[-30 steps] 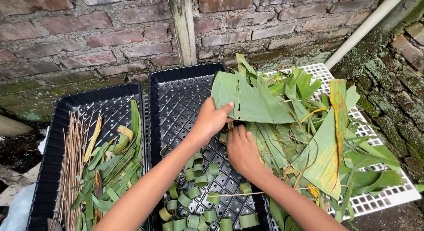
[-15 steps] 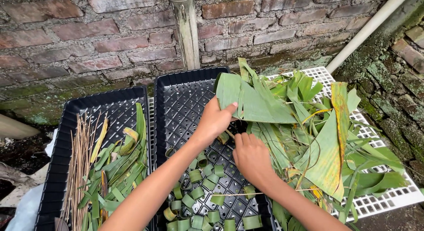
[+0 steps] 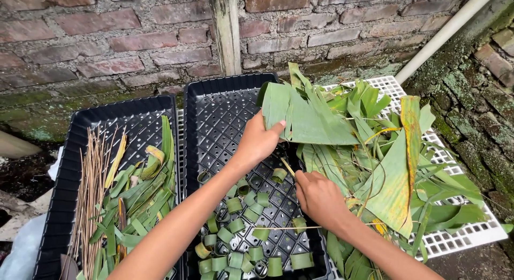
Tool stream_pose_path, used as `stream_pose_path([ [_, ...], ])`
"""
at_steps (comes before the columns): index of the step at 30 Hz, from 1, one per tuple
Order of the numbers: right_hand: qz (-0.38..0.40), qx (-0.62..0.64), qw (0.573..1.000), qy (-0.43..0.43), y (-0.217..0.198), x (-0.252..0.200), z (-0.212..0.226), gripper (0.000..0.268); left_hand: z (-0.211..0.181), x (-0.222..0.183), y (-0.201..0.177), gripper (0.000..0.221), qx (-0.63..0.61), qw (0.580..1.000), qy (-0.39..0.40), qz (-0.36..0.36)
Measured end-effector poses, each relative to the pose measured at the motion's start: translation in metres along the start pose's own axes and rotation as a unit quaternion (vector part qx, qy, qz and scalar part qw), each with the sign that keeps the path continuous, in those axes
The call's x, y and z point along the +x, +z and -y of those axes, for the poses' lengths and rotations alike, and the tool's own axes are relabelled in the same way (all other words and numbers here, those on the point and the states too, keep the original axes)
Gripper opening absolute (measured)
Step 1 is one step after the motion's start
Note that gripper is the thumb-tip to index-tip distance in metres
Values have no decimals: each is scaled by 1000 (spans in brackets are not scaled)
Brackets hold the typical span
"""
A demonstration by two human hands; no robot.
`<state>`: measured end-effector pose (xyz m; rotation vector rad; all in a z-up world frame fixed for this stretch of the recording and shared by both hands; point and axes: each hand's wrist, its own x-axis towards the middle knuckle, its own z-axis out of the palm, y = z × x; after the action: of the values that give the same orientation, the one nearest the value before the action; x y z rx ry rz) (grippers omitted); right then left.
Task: Rolling long green leaves into cylinders and cutting them into small segments using scissors.
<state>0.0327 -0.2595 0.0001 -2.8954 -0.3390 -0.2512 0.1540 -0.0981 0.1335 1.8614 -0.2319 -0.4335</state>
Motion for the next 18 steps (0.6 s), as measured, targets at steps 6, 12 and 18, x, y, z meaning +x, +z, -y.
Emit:
stream_pose_path([
  [6,-62,72,992,86,-6,-3,-1,21,-2,-2,-1,37,-56,997,-41,14],
  [12,-36,324,903,279,-67,-52,12,27,12,3,-10,16,-15,991,-132,-19],
  [18,-110,593,707,370,-59,-138,-28,21,63,33,-31,77,45,981,-189,-20],
])
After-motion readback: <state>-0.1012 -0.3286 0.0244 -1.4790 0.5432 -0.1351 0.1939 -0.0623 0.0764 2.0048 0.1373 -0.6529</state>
